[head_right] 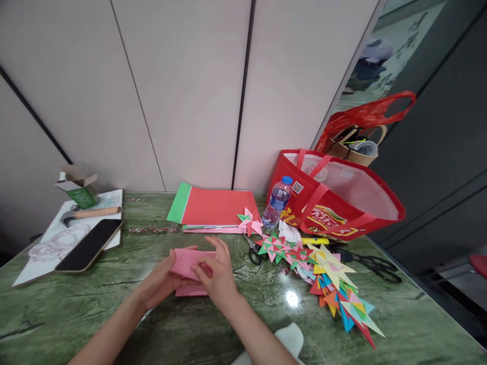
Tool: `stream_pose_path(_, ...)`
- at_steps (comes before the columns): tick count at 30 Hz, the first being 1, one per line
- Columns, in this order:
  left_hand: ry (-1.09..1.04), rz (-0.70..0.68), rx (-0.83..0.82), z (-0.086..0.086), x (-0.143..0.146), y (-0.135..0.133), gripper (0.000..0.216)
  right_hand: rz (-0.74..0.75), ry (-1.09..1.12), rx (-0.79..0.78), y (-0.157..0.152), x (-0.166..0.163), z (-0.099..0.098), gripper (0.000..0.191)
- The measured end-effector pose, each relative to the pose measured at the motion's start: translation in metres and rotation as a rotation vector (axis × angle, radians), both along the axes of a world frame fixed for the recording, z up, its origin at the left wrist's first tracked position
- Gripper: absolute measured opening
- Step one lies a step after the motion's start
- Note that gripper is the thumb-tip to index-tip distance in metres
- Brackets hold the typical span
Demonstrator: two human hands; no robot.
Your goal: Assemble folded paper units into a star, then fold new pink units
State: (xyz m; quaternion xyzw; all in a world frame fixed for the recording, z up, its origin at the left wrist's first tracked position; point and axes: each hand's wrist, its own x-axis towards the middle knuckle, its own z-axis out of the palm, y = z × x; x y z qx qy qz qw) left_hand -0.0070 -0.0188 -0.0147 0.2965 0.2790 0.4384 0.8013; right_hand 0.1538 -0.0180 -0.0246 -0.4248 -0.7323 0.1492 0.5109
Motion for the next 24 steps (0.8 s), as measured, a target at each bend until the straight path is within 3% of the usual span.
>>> stream_pose_path(4,0.166,-0.020,0.073,0.002,0.001,-0.002,0.045,0.083,0.053,-0.137,0.002,0.001,-0.004,0.005)
stream_pose_path(8,0.343,0.093,0.073,0.002,0.003,-0.001,0.038,0.096,0.096,-0.184,0.003,0.000,-0.008,0.007)
stream_pose_path(16,0.443,0.202,0.131,-0.007,0.003,0.004,0.033,0.089,0.081,-0.277,0.003,0.000,-0.010,0.011)
stream_pose_path(24,0.557,0.248,0.186,-0.002,0.006,0.003,0.029,0.057,0.144,-0.360,0.005,0.001,-0.012,0.013)
